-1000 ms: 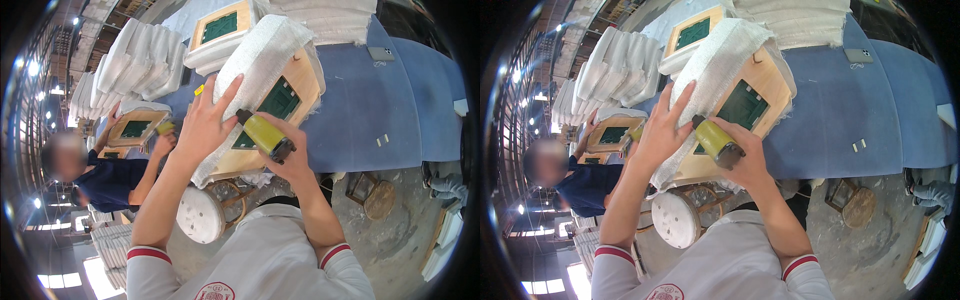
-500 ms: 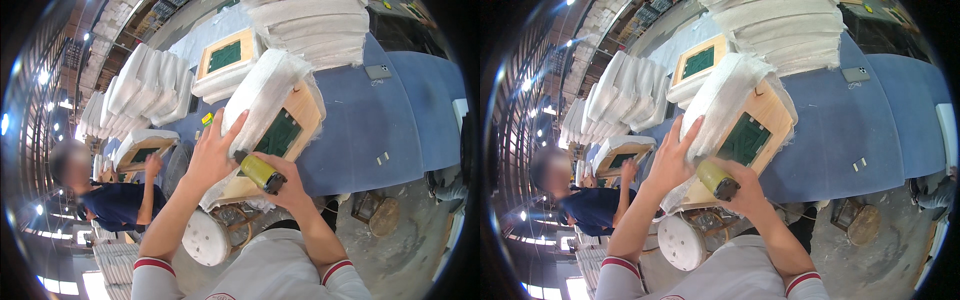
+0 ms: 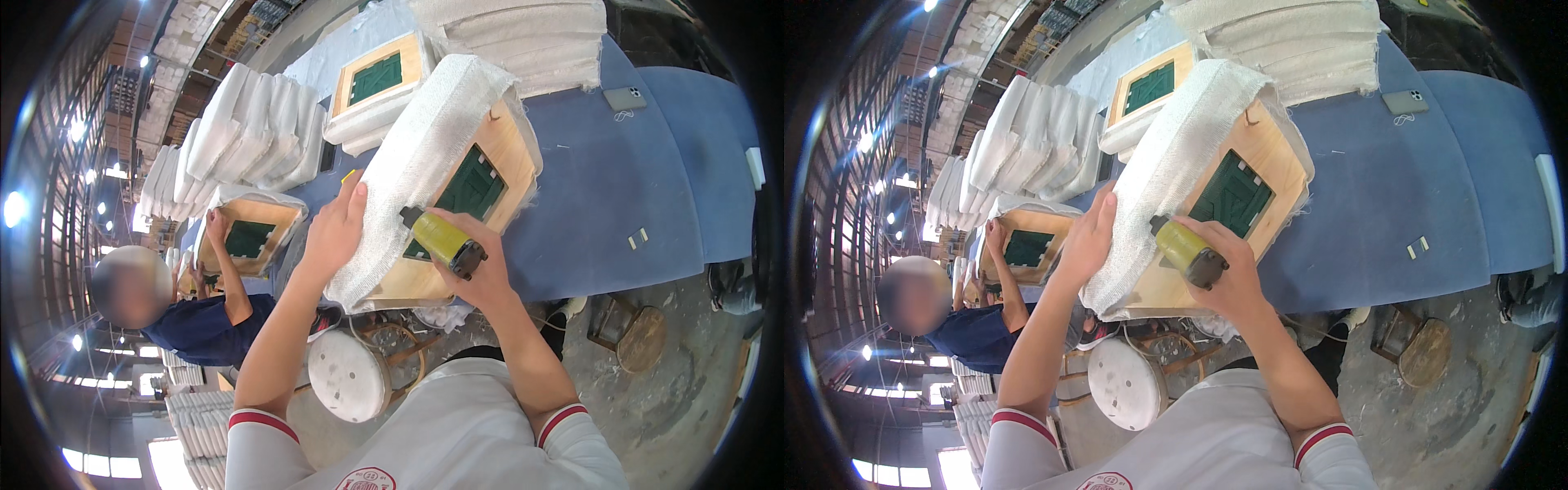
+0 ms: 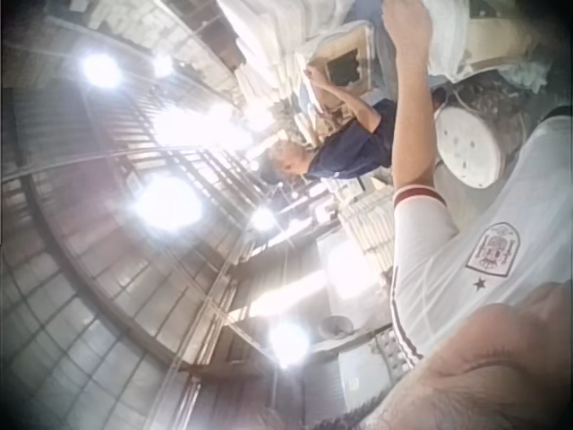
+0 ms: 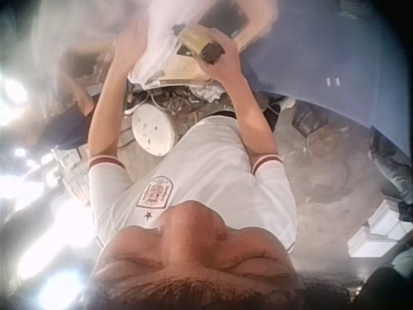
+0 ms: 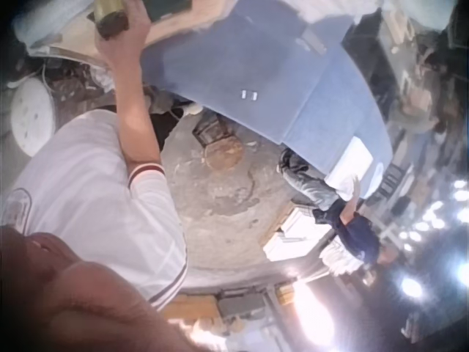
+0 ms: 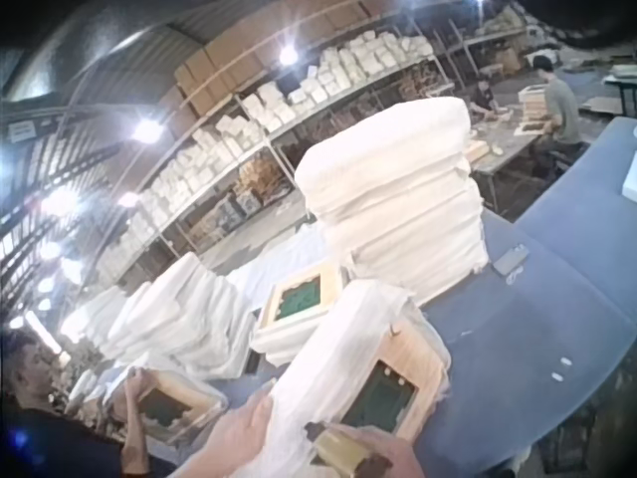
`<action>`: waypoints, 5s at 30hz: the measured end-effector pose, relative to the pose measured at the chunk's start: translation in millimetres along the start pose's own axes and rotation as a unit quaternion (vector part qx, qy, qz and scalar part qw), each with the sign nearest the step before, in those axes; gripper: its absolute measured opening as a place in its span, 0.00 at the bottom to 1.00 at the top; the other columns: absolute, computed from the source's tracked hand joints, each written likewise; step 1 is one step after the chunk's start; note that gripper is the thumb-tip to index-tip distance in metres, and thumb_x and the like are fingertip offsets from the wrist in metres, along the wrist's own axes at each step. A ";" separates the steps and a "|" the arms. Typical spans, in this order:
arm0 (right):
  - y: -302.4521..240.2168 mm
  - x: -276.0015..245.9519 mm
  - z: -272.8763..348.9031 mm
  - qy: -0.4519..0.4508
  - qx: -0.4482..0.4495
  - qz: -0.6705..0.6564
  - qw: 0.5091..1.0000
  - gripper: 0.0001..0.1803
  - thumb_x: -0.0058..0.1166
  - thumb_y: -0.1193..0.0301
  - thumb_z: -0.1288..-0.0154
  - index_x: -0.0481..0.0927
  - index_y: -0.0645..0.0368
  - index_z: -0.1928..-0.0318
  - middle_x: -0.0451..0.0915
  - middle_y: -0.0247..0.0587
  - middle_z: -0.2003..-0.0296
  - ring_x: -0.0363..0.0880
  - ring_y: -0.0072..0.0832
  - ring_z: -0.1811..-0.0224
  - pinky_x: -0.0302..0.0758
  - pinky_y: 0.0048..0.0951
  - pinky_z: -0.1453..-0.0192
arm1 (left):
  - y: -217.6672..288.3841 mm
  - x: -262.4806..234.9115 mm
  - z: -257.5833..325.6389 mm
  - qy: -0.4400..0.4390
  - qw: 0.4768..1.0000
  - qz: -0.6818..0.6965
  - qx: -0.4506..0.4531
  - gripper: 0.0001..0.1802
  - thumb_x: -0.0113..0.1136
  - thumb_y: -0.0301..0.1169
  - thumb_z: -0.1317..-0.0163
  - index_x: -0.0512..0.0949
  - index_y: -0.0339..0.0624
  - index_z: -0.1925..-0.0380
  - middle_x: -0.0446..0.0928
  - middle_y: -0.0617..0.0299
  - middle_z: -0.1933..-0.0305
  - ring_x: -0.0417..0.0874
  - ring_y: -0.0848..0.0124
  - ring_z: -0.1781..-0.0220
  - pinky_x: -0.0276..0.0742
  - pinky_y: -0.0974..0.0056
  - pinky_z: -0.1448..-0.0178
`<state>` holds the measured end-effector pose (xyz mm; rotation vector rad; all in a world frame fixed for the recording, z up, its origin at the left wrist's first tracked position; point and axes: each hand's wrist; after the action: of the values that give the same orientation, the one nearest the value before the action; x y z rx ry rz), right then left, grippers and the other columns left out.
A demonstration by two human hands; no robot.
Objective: The person wraps white fabric around a rectangular wooden frame with green padding and secures it using a staple gun. They repeatedly pull, fold, and staple the fabric to ensure it is taut and neatly attached to the frame.
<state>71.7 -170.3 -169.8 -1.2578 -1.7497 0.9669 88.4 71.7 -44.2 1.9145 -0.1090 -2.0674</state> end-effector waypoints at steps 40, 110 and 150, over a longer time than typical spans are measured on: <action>-2.5 13.9 4.7 -0.062 0.059 -0.037 0.996 0.46 0.76 0.77 0.50 0.82 0.54 0.25 0.91 0.52 0.46 0.91 0.55 0.46 0.86 0.39 0.42 | 11.1 4.9 23.7 0.007 0.982 -0.091 0.163 0.53 0.73 0.28 0.34 0.61 0.65 0.10 0.65 0.35 0.19 0.76 0.32 0.23 0.77 0.41 0.22; -9.0 44.8 22.1 -0.068 0.011 -0.004 0.998 0.51 0.72 0.83 0.56 0.81 0.54 0.24 0.89 0.54 0.50 0.90 0.54 0.50 0.86 0.41 0.44 | -20.7 -11.4 50.7 -0.029 0.980 -0.105 0.167 0.50 0.73 0.34 0.29 0.60 0.68 0.10 0.57 0.37 0.10 0.78 0.29 0.24 0.82 0.41 0.25; 206.5 -417.7 93.4 -0.101 0.465 0.546 0.690 0.49 0.66 0.67 0.34 0.65 0.61 0.14 0.76 0.63 0.22 0.70 0.61 0.18 0.64 0.56 0.13 | 79.9 16.2 75.5 0.059 0.998 0.005 -0.014 0.44 0.77 0.64 0.36 0.81 0.33 0.42 0.87 0.45 0.58 0.91 0.44 0.52 0.85 0.44 0.44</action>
<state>162.5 -538.9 -455.6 -1.3845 -0.1825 2.3206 27.9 -20.5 -30.7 2.0089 -0.0619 -1.9352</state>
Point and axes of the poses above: each hand's wrist, its own z-axis away from the middle knuckle, its own x-axis out of the palm, y = z × x
